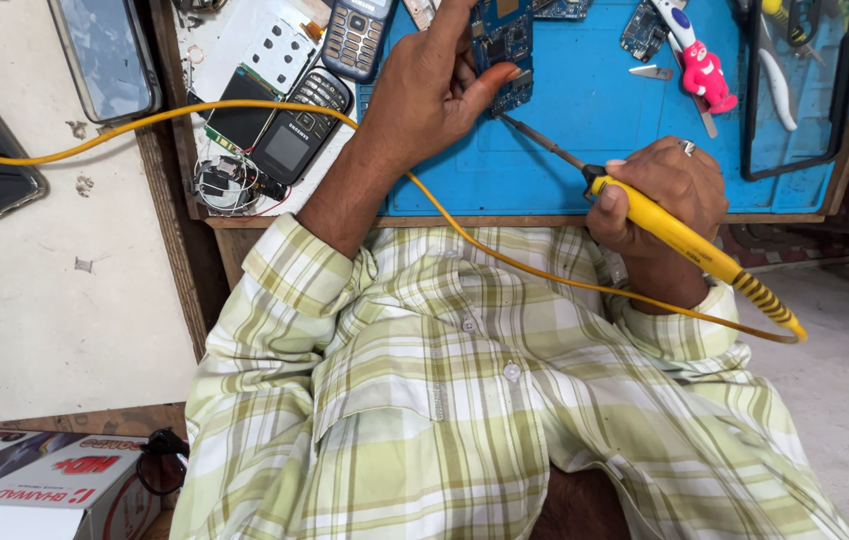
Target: The person uses a soldering iron to work on a small circuit board placed on a blue mat. They hold the board steady with one hand while applying the soldering iron with the other, focusing on specific points on the board.
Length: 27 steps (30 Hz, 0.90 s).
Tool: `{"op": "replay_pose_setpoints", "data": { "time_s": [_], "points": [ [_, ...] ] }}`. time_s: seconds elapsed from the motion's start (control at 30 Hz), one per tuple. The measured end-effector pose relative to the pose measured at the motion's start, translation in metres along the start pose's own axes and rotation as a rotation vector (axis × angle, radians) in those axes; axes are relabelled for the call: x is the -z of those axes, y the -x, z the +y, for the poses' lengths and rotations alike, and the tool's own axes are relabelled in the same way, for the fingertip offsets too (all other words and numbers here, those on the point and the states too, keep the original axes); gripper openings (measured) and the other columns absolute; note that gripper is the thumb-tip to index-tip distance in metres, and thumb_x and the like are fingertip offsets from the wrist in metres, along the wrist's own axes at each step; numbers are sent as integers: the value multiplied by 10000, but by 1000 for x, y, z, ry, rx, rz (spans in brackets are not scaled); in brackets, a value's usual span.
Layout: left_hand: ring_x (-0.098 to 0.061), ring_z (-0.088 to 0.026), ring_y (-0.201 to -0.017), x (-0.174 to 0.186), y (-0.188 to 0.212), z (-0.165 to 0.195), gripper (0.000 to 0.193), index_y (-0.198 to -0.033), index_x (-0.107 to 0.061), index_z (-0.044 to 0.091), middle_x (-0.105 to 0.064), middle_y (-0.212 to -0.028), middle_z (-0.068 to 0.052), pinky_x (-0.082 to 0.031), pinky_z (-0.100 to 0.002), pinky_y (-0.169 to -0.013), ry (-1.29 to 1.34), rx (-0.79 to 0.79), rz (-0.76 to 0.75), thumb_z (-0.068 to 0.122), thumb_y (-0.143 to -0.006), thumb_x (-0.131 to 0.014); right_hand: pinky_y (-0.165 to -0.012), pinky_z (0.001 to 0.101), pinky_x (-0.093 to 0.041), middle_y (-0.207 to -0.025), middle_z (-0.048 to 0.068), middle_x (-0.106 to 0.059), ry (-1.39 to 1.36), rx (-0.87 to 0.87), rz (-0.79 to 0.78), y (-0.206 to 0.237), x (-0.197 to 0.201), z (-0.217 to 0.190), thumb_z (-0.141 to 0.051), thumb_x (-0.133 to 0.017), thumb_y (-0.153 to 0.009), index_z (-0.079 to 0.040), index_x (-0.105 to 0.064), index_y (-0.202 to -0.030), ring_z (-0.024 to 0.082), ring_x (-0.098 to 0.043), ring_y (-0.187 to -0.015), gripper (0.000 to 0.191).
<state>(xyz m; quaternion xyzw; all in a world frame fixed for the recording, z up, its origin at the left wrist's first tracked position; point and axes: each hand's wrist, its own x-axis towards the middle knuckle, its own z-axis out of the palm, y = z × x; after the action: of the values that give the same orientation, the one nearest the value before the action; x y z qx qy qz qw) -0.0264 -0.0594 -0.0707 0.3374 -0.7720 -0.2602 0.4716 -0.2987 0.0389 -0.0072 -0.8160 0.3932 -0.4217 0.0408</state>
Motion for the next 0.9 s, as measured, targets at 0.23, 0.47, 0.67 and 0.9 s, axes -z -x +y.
{"op": "replay_pose_setpoints", "data": {
  "time_s": [0.23, 0.47, 0.67, 0.9],
  "points": [
    [-657, -151, -626, 3, -1, 1, 888, -1652, -179, 143, -619, -763, -59, -484, -311, -563, 17, 36, -4, 153, -1074, -853, -622, 364, -527, -805, 84, -627, 0, -8, -8, -9, 1, -8, -159, -670, -1075, -52, -564, -1092, 273, -686, -733, 151],
    [-695, -149, -662, 10, -4, 7, 856, -1649, -177, 144, -704, -868, -64, -512, -285, -583, 85, 53, -72, 89, -1079, -814, -644, 370, -520, -804, 86, -625, -7, -8, -59, -9, 8, -14, -116, -707, -1051, -57, -570, -1109, 275, -668, -741, 160],
    [-797, -180, -883, 12, -5, 12, 851, -1644, -218, 206, -777, -989, -82, -630, -284, -732, 163, 42, -74, 17, -1047, -795, -624, 368, -517, -785, 79, -620, 27, 24, -26, -7, 7, -11, -113, -701, -1034, -61, -578, -1099, 264, -669, -719, 149],
    [-830, -205, -977, 7, -4, 9, 851, -1636, -201, 185, -793, -1049, -99, -675, -285, -769, 174, 57, -56, -12, -1047, -784, -604, 356, -525, -825, 94, -660, 8, 62, 11, -4, 2, -1, -147, -686, -1056, -51, -550, -1081, 266, -687, -722, 168]
  ]
}}
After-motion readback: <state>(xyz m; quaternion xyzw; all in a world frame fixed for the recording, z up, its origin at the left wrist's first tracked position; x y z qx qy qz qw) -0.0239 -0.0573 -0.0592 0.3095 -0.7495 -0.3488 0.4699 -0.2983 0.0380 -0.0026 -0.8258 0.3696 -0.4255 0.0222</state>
